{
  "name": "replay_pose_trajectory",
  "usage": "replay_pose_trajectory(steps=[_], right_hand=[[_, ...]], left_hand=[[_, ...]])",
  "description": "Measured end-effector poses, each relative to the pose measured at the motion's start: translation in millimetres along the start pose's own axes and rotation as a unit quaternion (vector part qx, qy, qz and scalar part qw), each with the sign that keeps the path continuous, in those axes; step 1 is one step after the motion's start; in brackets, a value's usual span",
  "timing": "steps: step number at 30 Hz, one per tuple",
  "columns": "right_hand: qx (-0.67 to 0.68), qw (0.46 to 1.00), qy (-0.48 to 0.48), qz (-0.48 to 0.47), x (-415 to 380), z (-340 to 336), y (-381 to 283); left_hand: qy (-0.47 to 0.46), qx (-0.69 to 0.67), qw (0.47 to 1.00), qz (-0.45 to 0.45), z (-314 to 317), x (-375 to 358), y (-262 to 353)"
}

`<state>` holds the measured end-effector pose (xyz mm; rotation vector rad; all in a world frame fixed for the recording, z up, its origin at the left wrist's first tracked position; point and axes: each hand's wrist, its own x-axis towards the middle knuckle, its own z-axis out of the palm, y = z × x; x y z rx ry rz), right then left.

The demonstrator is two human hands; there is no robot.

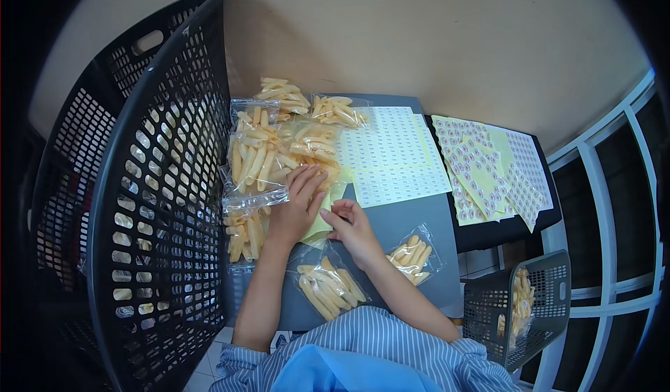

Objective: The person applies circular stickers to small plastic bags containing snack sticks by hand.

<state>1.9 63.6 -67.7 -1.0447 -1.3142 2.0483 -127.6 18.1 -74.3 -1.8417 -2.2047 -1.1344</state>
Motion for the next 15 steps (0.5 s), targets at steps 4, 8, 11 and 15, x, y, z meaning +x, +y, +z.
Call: replay_pose_trajectory(steps=[4,8,11,15], right_hand=[[0.123,0.99,0.028,0.062,3.8,-0.5,-10.1],[0.091,0.994,0.028,0.051,5.0,-9.5,-11.2],[0.138,0.99,0.024,0.007,-6.2,-19.6,-18.5],[0.269,0.958,0.053,-0.089,-26.1,-54.9,-36.2]], left_hand=[[0.011,-0.005,1.0,0.005,-0.7,1.3,-0.7],[0.027,-0.002,1.0,0.007,-1.8,1.6,0.3],[0.033,0.002,0.999,0.0,-1.6,1.6,0.3],[0.038,0.004,0.999,-0.004,1.3,0.9,-1.1]])
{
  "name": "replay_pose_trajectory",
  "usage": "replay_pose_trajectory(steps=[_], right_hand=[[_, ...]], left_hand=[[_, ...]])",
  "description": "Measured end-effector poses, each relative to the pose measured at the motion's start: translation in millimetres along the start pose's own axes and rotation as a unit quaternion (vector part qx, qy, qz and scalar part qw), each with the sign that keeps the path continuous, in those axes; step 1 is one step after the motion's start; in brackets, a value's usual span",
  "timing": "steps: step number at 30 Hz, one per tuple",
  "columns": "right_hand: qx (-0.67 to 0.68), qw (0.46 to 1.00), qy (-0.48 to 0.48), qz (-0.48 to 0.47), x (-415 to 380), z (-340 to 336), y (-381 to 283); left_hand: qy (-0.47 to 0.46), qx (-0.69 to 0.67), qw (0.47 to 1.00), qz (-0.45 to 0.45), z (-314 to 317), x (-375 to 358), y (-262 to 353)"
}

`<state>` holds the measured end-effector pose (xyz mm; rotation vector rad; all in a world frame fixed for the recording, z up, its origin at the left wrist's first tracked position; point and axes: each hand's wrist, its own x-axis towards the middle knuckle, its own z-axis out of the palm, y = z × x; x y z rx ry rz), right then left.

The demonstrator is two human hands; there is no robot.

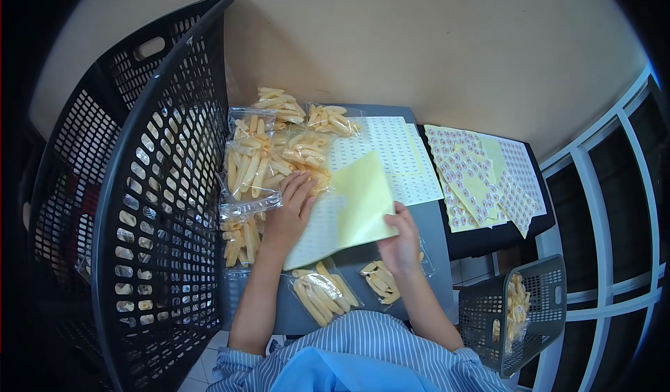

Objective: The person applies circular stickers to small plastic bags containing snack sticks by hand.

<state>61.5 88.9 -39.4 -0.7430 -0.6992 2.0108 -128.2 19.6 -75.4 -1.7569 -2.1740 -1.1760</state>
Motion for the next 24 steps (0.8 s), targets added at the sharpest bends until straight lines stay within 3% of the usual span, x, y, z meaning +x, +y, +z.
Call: replay_pose_trajectory(steps=[5,7,10,12,13,14,16,17,18,20,21,22,23,24], right_hand=[[0.011,0.996,-0.042,-0.076,-18.0,-23.0,-53.6],[0.027,0.991,-0.066,-0.115,-18.7,-26.5,-65.6],[0.053,0.984,-0.131,-0.106,-17.6,-22.5,-85.2],[0.054,0.981,-0.162,-0.094,-14.1,-20.3,-97.2],[0.043,0.977,-0.195,-0.073,-10.8,-19.2,-103.5],[0.032,0.972,-0.228,-0.054,-6.0,-17.3,-109.7],[0.006,0.971,-0.23,-0.06,3.5,-10.2,-121.0],[-0.037,0.972,-0.211,-0.095,6.5,-4.4,-126.7],[-0.08,0.97,-0.192,-0.13,10.2,-0.6,-132.2],[-0.15,0.959,-0.162,-0.18,20.7,-1.5,-139.4],[-0.374,0.845,-0.077,-0.376,23.4,-1.1,-143.3],[-0.557,0.64,0.019,-0.529,24.1,0.2,-145.6],[-0.534,0.608,0.054,-0.585,23.1,4.0,-142.7],[-0.533,0.609,0.052,-0.585,19.3,6.2,-138.8]], left_hand=[[-0.046,0.04,0.998,0.005,0.7,-1.2,2.6],[-0.04,-0.005,0.999,-0.003,-7.7,2.0,21.2],[-0.047,-0.026,0.998,0.018,-24.5,14.0,47.8],[-0.051,-0.31,0.948,-0.042,-38.9,32.9,77.5],[-0.045,-0.366,0.929,-0.031,-36.9,42.8,78.6],[-0.042,-0.363,0.93,-0.03,-39.0,52.7,82.8],[-0.165,-0.478,0.863,-0.008,-46.3,70.7,92.6],[-0.235,-0.502,0.832,-0.025,-45.9,76.6,89.7],[-0.233,-0.5,0.834,-0.022,-42.8,78.2,91.0],[-0.296,-0.537,0.777,-0.147,-35.2,76.9,96.2],[-0.263,-0.527,0.797,-0.133,-31.4,73.0,102.0],[-0.264,-0.524,0.799,-0.133,-29.3,71.1,107.2],[-0.235,-0.514,0.814,-0.138,-27.6,69.2,112.0],[-0.204,-0.503,0.828,-0.142,-26.2,67.8,114.7]])
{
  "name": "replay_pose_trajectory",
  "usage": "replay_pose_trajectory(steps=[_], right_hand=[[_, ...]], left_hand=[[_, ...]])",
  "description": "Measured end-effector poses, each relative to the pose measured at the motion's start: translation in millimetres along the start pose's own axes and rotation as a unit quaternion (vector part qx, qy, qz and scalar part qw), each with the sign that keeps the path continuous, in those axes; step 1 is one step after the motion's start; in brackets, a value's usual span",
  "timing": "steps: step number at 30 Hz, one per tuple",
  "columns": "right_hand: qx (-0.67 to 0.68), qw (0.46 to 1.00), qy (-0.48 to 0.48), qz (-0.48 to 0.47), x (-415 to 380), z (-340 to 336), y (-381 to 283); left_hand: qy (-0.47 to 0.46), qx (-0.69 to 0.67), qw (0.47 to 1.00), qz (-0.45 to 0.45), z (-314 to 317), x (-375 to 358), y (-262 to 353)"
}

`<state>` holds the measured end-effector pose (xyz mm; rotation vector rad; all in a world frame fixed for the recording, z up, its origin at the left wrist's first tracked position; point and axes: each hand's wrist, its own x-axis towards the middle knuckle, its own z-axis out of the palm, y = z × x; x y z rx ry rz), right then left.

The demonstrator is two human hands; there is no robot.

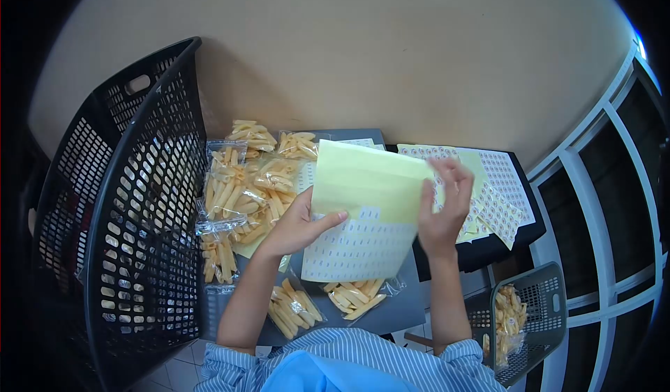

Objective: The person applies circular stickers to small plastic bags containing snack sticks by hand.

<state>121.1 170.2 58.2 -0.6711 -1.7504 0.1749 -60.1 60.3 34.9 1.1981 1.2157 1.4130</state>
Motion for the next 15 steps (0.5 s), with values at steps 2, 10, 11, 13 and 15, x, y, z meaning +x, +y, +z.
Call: replay_pose_trajectory(steps=[2,10,11,13,15], right_hand=[[-0.028,0.987,-0.118,-0.106,-12.8,-1.9,-10.9],[-0.018,0.972,-0.186,-0.14,-23.5,21.4,-17.6],[-0.011,0.973,-0.181,-0.141,-23.5,23.4,-16.7],[0.0,0.976,-0.172,-0.137,-24.3,26.6,-15.4],[0.009,0.978,-0.16,-0.134,-26.6,30.2,-13.3]], left_hand=[[0.023,0.008,1.0,0.018,2.1,2.1,-8.6],[0.07,-0.008,0.998,0.004,6.3,0.9,-6.5],[0.071,-0.007,0.997,0.002,7.2,0.5,-5.3],[0.103,0.02,0.995,-0.003,9.2,0.4,-2.8],[0.107,0.029,0.994,-0.003,8.7,0.4,-4.9]])
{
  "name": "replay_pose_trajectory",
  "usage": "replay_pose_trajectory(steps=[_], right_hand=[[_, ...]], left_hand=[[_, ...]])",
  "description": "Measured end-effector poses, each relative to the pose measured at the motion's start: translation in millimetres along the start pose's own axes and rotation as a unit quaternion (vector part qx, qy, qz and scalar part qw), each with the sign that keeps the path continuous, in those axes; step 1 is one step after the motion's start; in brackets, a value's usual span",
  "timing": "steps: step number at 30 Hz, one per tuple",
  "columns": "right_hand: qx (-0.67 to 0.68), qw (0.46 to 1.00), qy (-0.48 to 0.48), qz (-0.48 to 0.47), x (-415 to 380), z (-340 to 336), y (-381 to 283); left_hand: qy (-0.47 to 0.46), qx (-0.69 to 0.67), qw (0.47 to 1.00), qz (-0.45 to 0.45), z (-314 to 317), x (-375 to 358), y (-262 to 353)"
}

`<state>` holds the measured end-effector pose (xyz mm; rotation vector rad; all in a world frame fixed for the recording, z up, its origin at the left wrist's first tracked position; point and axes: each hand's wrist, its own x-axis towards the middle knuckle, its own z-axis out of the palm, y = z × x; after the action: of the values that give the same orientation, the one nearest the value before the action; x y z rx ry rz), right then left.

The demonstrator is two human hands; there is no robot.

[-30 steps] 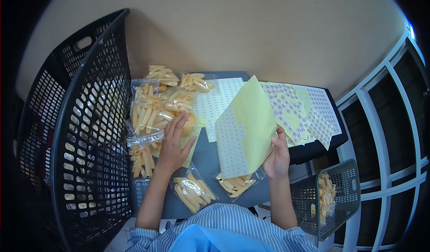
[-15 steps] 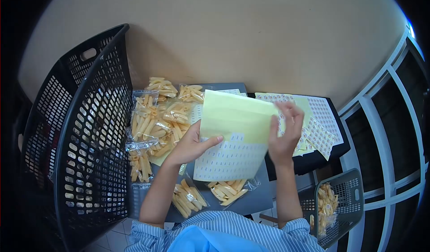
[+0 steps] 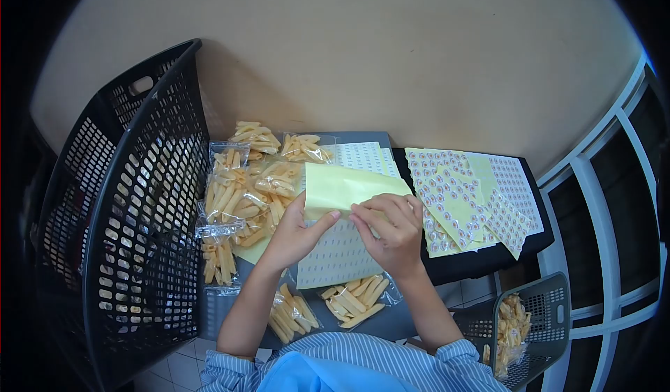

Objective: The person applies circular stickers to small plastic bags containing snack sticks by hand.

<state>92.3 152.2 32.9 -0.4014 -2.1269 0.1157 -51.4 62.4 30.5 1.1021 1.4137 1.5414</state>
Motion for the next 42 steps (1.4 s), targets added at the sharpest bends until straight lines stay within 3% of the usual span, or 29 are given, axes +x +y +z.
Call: replay_pose_trajectory(steps=[15,20,30,33,35,40,41,42], right_hand=[[0.031,0.999,-0.011,0.003,-19.0,23.3,9.2],[0.092,0.994,-0.026,0.057,-12.8,24.9,11.6],[0.069,0.994,-0.082,0.029,-8.2,19.2,10.3],[0.113,0.988,-0.1,0.022,-6.7,13.8,9.3],[0.328,0.929,0.017,0.167,-7.4,10.4,13.1],[0.139,0.978,-0.118,0.104,12.9,1.9,52.8],[0.337,0.899,-0.205,0.193,12.0,4.1,61.9],[0.514,0.765,-0.278,0.27,12.4,4.4,67.3]], left_hand=[[0.045,0.041,0.998,-0.022,-1.3,1.1,-15.8],[0.06,0.01,0.998,-0.02,0.1,1.4,-14.9],[0.052,0.042,0.998,0.0,-2.9,1.3,-15.4],[0.061,0.025,0.998,-0.004,-4.0,1.1,-13.5],[0.077,0.01,0.997,-0.005,-5.2,0.0,-11.0],[-0.068,0.022,0.997,-0.035,-13.3,-1.2,-2.0],[-0.07,0.022,0.997,-0.035,-12.8,0.2,-0.2],[-0.065,0.075,0.995,-0.01,-12.3,1.9,1.4]])
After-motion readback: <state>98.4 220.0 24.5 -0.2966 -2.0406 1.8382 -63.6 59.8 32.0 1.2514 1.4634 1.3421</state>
